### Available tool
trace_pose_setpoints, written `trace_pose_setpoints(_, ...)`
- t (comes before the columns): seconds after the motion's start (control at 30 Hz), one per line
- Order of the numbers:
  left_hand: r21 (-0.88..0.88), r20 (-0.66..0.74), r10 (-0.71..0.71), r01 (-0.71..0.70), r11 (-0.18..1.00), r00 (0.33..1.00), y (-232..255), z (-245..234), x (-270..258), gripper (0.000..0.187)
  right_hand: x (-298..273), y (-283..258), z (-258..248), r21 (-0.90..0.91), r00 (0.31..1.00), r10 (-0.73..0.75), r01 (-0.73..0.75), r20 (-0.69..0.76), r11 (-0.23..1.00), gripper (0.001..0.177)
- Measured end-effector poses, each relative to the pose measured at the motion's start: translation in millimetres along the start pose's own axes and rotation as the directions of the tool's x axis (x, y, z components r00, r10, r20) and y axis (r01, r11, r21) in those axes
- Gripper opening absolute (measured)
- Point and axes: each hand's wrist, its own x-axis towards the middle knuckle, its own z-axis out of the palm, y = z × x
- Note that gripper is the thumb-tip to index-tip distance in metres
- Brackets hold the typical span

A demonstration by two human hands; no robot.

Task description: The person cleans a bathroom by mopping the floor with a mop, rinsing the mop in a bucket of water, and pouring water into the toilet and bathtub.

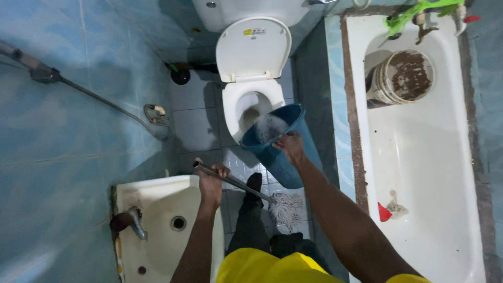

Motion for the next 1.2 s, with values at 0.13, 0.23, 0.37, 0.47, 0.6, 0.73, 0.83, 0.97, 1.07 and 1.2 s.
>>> trace_pose_setpoints(0.13, 0.12, 0.049, 0.02, -0.026, 0.992, 0.999, 6, 2, 4, 0.069, 47, 4, 23, -0.079, 0.999, -0.003, 0.0, -0.032, 0.997, 0.023)
trace_pose_setpoints(0.23, 0.158, 0.129, 0.062, -0.082, 0.984, 0.99, 8, 5, 5, 0.074, 64, 4, 39, -0.087, 0.998, -0.013, 0.008, -0.065, 0.996, 0.022)
trace_pose_setpoints(0.37, 0.184, 0.107, 0.03, -0.049, 0.982, 0.994, 11, 12, 7, 0.071, 70, -2, 58, -0.13, 0.999, -0.029, 0.023, -0.04, 0.991, 0.017)
trace_pose_setpoints(0.47, 0.36, 0.101, 0.004, -0.04, 0.932, 0.995, 13, 19, 5, 0.071, 77, -3, 74, -0.155, 0.998, -0.034, 0.025, -0.053, 0.988, 0.014)
trace_pose_setpoints(0.6, 0.478, -0.033, -0.128, 0.128, 0.869, 0.991, 17, 26, 16, 0.083, 95, -4, 88, -0.194, 0.995, 0.01, -0.03, -0.102, 0.98, 0.016)
trace_pose_setpoints(0.73, 0.335, 0.16, -0.101, 0.042, 0.941, 0.982, 19, 21, 23, 0.081, 116, 3, 94, -0.131, 0.999, -0.039, 0.042, 0.022, 0.99, 0.012)
trace_pose_setpoints(0.83, 0.361, 0.08, -0.066, 0.033, 0.932, 0.995, 10, 22, 31, 0.081, 130, 3, 96, -0.089, 0.999, -0.035, 0.037, 0.023, 0.995, 0.014)
trace_pose_setpoints(0.97, 0.261, 0.133, -0.053, 0.016, 0.965, 0.99, -4, 24, 52, 0.075, 136, 5, 95, -0.068, 0.999, 0.013, -0.011, 0.033, 0.998, 0.016)
trace_pose_setpoints(1.07, 0.175, 0.123, -0.033, 0.011, 0.985, 0.992, -18, 23, 69, 0.065, 129, 13, 90, -0.121, 1.0, -0.008, 0.008, 0.0, 0.993, 0.013)
trace_pose_setpoints(1.2, 0.048, 0.092, -0.052, 0.048, 0.998, 0.994, -33, 15, 83, 0.044, 110, 24, 84, -0.147, 0.995, -0.093, 0.097, 0.03, 0.984, 0.011)
